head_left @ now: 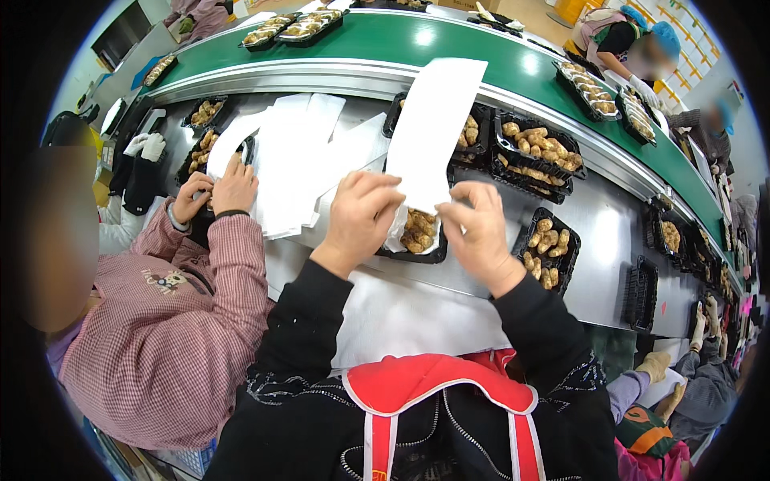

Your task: The person places ginger roots into black plastic trays on a conveyor belt, then covers them with white paper. The person repeats this process for multiple trays as they move along the belt.

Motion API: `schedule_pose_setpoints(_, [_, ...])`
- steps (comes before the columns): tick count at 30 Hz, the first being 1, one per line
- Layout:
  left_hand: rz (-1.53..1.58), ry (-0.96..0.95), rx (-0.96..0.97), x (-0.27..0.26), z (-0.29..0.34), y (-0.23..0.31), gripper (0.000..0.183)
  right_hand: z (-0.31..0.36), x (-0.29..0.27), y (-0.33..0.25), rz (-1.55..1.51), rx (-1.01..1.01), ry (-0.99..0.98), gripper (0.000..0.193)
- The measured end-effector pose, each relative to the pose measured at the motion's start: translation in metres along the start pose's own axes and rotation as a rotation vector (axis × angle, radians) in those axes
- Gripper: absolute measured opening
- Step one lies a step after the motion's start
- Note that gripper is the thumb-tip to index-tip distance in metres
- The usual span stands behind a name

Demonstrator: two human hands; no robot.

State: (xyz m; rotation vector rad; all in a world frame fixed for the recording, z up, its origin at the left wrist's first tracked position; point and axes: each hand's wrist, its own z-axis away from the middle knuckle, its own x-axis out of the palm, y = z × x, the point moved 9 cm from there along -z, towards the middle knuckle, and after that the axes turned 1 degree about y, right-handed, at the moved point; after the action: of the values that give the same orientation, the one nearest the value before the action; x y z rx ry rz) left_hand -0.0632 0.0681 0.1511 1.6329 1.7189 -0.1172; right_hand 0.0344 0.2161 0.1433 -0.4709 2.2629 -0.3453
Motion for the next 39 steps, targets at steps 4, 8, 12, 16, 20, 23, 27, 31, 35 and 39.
schedule_pose_setpoints(4, [-0.013,-0.106,-0.049,0.003,0.045,-0.003,0.017,0.035,0.014,-0.025,0.094,-0.165,-0.076,0.021])
schedule_pose_setpoints(8, [-0.020,-0.162,-0.040,0.011,0.068,0.001,0.018,0.051,0.023,-0.032,0.159,-0.256,-0.143,0.021])
schedule_pose_setpoints(12, [-0.017,-0.175,-0.054,0.010,0.070,0.003,0.019,0.057,0.025,-0.040,0.179,-0.275,-0.173,0.021])
schedule_pose_setpoints(16, [-0.007,-0.187,-0.026,0.010,0.074,0.009,0.020,0.063,0.030,-0.037,0.172,-0.231,-0.217,0.023])
schedule_pose_setpoints(20, [-0.015,-0.222,-0.050,0.011,0.075,0.013,0.023,0.064,0.033,-0.032,0.162,-0.203,-0.242,0.027])
schedule_pose_setpoints(23, [-0.048,-0.246,-0.069,0.012,0.078,0.012,0.026,0.065,0.032,-0.030,0.149,-0.178,-0.256,0.030])
schedule_pose_setpoints(27, [-0.141,-0.280,-0.056,0.013,0.081,0.014,0.031,0.068,0.033,-0.033,0.156,-0.161,-0.253,0.030])
schedule_pose_setpoints(31, [-0.149,-0.298,-0.056,0.015,0.084,0.012,0.030,0.073,0.038,-0.031,0.186,-0.169,-0.272,0.030])
schedule_pose_setpoints(35, [-0.128,-0.344,-0.046,0.014,0.088,0.024,0.026,0.083,0.033,-0.033,0.136,-0.177,-0.317,0.029])
schedule_pose_setpoints(39, [-0.074,-0.384,-0.056,0.015,0.096,0.043,0.025,0.097,0.015,-0.040,0.128,-0.176,-0.346,0.029])
